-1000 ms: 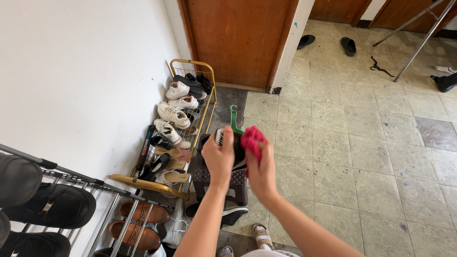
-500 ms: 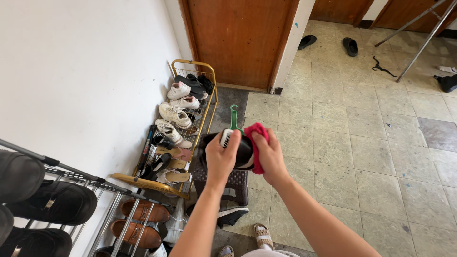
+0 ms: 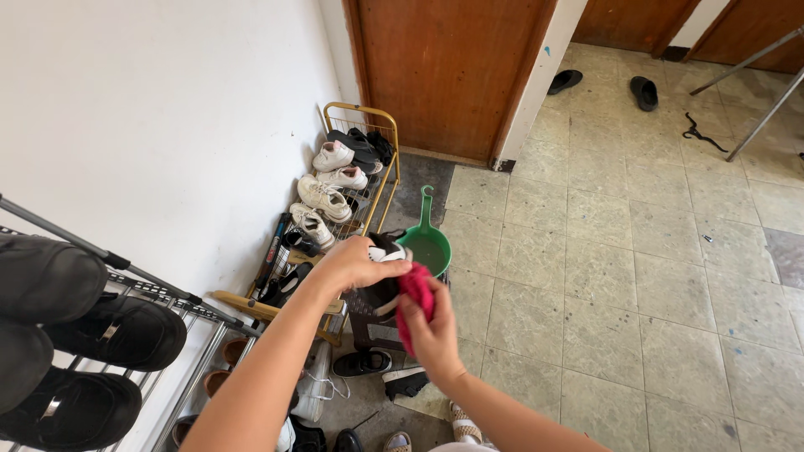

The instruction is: The person wipes a black sneaker with a pink cloth, then places it on a shoe rack. They proceed to tie the laces of a black dress shoe on the rack, adjusting the laces and knot. The person then picks up a pair of white sneakers from the floor and places them on the rack.

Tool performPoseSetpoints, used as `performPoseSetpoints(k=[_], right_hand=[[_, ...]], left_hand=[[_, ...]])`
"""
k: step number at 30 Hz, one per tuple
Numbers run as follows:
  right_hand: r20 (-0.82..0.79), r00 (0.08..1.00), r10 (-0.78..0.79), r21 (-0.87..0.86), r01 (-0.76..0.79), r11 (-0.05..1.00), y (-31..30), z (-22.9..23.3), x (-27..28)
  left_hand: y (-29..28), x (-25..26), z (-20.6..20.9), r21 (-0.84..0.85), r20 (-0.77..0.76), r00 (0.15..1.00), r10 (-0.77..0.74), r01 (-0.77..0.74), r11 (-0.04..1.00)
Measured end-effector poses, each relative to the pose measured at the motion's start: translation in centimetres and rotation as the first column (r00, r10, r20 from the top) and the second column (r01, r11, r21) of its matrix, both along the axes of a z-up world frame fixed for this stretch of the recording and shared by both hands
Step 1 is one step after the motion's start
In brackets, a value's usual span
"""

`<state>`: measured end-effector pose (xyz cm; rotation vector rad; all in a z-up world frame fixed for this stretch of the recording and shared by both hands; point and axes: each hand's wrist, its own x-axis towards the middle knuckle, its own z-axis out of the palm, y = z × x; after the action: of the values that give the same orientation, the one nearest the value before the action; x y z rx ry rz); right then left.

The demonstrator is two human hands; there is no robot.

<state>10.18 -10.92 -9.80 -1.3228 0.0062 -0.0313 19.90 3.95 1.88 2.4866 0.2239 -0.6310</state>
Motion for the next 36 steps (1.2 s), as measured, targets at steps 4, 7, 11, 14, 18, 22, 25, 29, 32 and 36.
performPoseSetpoints(k=[4, 7, 11, 14, 18, 22, 25, 29, 32, 36], right_hand=[[0.037, 0.994, 0.099, -0.158, -0.092, 0.983, 1.2, 0.4, -0.8], [0.32, 0.947, 0.038, -0.356, 0.082, 0.931, 1.5, 0.8, 0.1], [0.212, 0.977, -0.024, -0.235, 0.075, 0.969, 0.8, 1.5, 3.4], [0.415, 0.907, -0.072, -0.389, 0.249, 0.887, -1.3, 2.7, 7.3], [0.557, 0.803, -0.213, -0.463, 0.513, 0.723, -3.9, 4.9, 14.4], [0.545, 0.807, -0.227, -0.454, 0.512, 0.729, -3.8, 5.6, 15.0], [0.496, 0.864, -0.09, -0.486, 0.362, 0.795, -2.0, 4.6, 10.3], [0.145, 0.983, 0.114, -0.539, -0.018, 0.842, -2.8, 4.4, 5.5], [0.138, 0.982, 0.131, -0.387, -0.069, 0.919, -3.7, 5.4, 5.2], [0.358, 0.921, 0.154, -0.364, -0.014, 0.931, -2.9, 5.9, 4.2]], left_hand=[[0.7, -1.5, -1.1, 0.15, 0.451, 0.892, -0.031, -0.042, 0.988], [0.9, -3.5, -2.4, -0.211, 0.452, 0.854, 0.257, -0.177, 0.961], [-0.4, -5.8, -3.2, -0.246, 0.708, 0.678, 0.2, -0.029, 0.969], [-1.2, -7.7, -2.6, -0.301, 0.799, 0.568, 0.197, 0.095, 0.949], [-2.1, -9.0, -1.8, -0.362, 0.816, 0.525, 0.243, 0.135, 0.922], [-3.1, -8.0, -2.1, -0.357, 0.858, 0.429, 0.282, 0.103, 0.928], [-3.0, -6.9, -2.9, -0.457, 0.793, 0.468, 0.39, 0.034, 0.889], [-1.4, -6.2, -3.6, -0.358, 0.858, 0.387, 0.338, -0.02, 0.933], [-1.2, -6.2, -3.6, -0.326, 0.892, 0.325, 0.314, -0.018, 0.945], [-3.1, -6.2, -3.1, -0.488, 0.809, 0.353, 0.469, -0.041, 0.872]])
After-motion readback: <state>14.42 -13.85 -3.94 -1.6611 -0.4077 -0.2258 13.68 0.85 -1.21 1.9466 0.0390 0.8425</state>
